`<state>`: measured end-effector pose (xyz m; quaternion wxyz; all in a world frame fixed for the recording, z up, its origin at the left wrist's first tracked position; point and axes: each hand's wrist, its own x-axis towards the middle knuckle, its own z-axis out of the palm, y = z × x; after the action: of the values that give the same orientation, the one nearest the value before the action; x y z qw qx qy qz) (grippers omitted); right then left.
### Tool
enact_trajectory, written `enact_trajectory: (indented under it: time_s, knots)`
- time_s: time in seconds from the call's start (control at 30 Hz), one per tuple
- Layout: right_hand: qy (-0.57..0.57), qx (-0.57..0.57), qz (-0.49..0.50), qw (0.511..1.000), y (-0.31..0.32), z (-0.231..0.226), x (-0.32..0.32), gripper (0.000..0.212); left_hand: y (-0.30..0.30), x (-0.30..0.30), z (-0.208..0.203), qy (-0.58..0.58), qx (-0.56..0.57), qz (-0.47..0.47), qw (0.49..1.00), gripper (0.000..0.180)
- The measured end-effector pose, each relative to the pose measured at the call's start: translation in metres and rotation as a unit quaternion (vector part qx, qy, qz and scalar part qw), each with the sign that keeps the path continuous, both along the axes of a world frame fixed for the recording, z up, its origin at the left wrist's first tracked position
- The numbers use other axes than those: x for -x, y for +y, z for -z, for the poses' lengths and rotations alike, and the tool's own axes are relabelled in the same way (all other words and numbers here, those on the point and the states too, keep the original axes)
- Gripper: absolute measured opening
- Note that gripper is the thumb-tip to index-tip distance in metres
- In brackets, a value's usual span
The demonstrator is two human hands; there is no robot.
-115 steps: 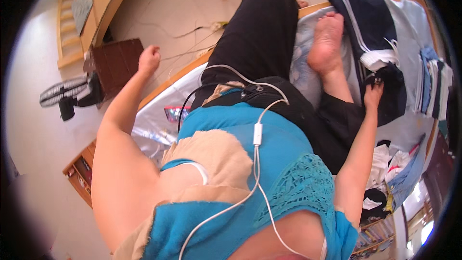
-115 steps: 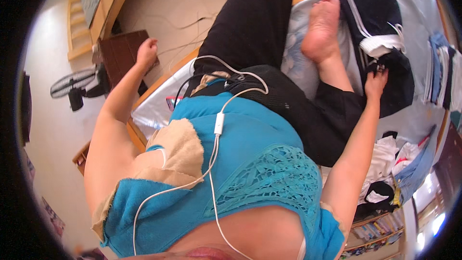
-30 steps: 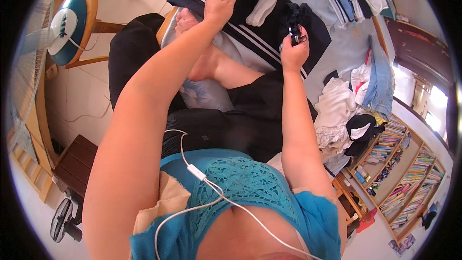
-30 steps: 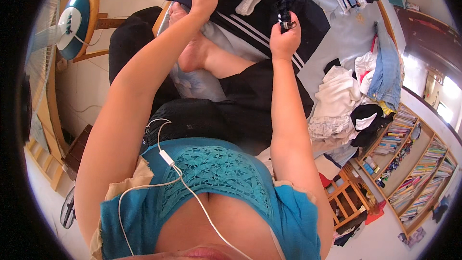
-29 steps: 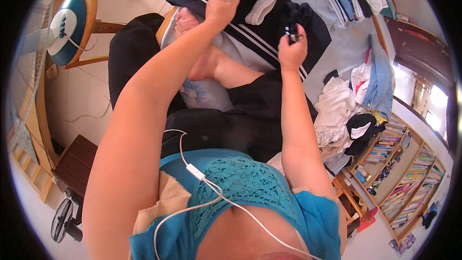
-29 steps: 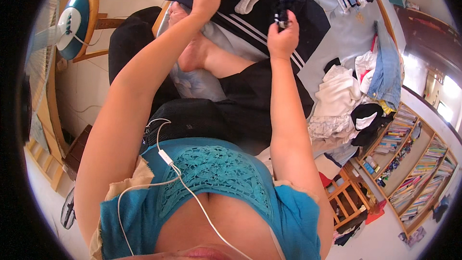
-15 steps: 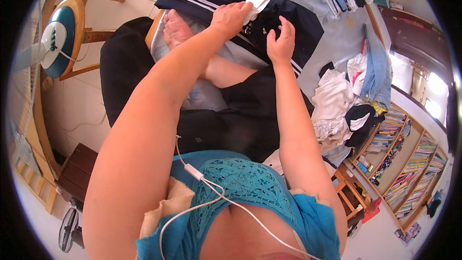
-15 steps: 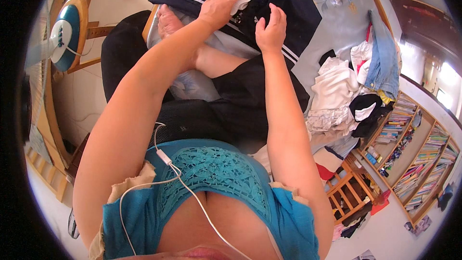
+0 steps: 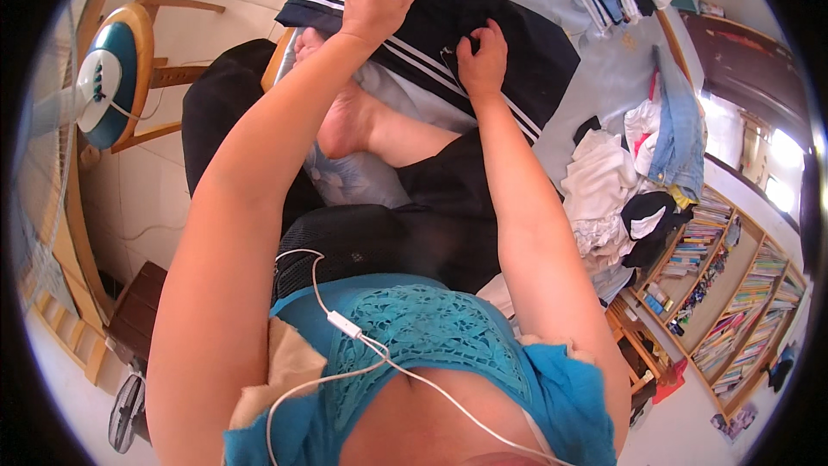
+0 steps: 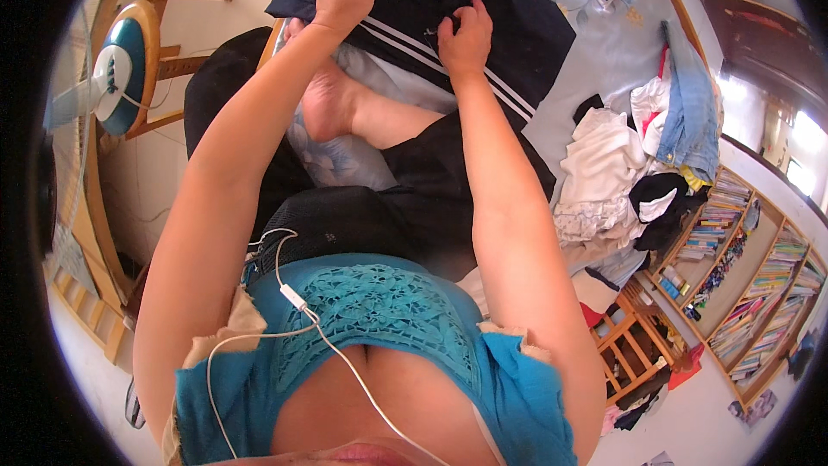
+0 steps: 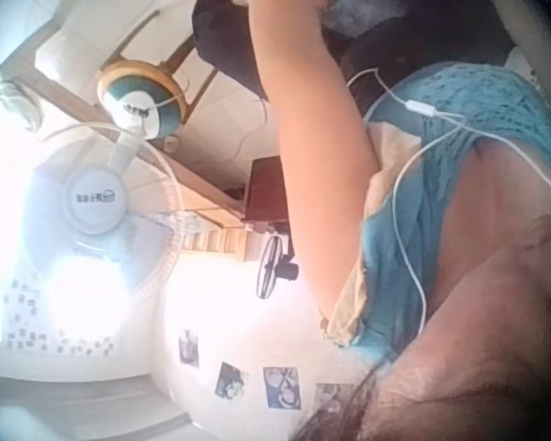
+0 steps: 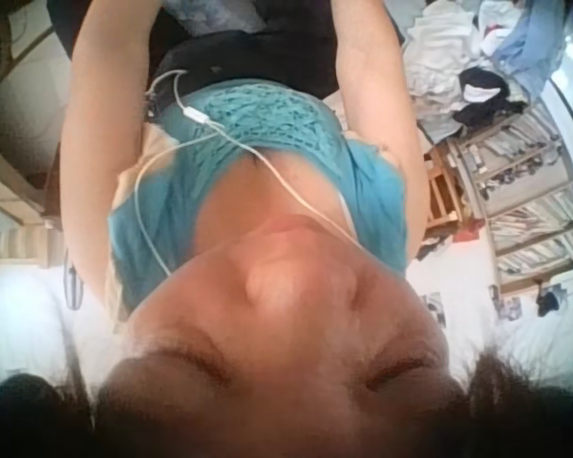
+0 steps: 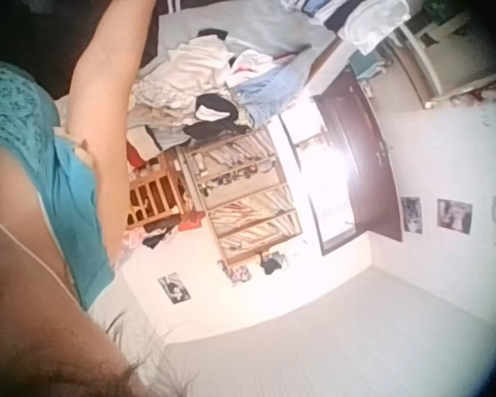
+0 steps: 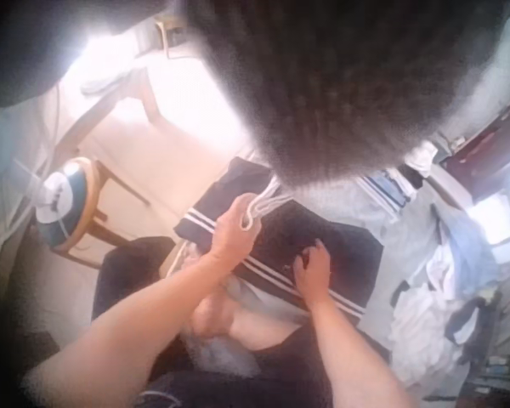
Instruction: The person folds a pair of dark track pants with white stripes on a bed, smoothing the fabric and folding it into a compact rectangle. They then pick up a pair of light blue denim shorts, fold them neatly, and place them on top of the folded pants.
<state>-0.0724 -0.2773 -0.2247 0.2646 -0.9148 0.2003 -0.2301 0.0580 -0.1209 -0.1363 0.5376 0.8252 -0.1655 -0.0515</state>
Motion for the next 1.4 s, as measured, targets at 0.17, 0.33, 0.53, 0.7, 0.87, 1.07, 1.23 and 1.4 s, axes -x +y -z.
enact_trajectory:
  time_s: [0.17, 0.33, 0.53, 0.7, 0.87, 1.07, 1.23, 1.4]
  knots:
    - [0.046, -0.02, -0.05, 0.997, 0.027, 0.005, -0.001, 0.042, -0.007, 0.012, 0.042, -0.275, -0.032, 0.143, 0.95, 0.05]
    - [0.081, -0.049, -0.095, 0.991, -0.002, -0.024, 0.015, 0.027, 0.006, 0.039, 0.084, -0.275, -0.25, 0.262, 0.891, 0.054]
    - [0.193, -0.141, 0.323, 0.916, -0.118, -0.021, 0.106, 0.047, 0.004, 0.037, 0.08, -0.251, -0.22, 0.253, 0.908, 0.056]
    - [0.277, -0.472, 0.331, 0.769, -0.123, -0.013, 0.139, 0.047, 0.002, 0.039, 0.078, -0.245, -0.196, 0.256, 0.914, 0.056]
    - [0.08, -0.503, 0.322, 0.798, -0.144, -0.027, 0.15, 0.07, -0.007, 0.044, 0.076, -0.259, -0.18, 0.271, 0.909, 0.054]
    - [0.036, -0.472, 0.275, 0.837, -0.181, -0.106, 0.189, 0.056, -0.035, 0.081, 0.06, -0.331, -0.232, 0.328, 0.854, 0.057]
    - [-0.013, -0.449, 0.258, 0.855, -0.17, -0.137, 0.189, 0.034, -0.067, 0.11, 0.059, -0.214, -0.226, 0.346, 0.885, 0.053]
    - [-0.019, -0.459, 0.224, 0.86, -0.156, -0.147, 0.18, 0.033, -0.066, 0.079, 0.028, 0.007, -0.133, 0.223, 0.966, 0.039]
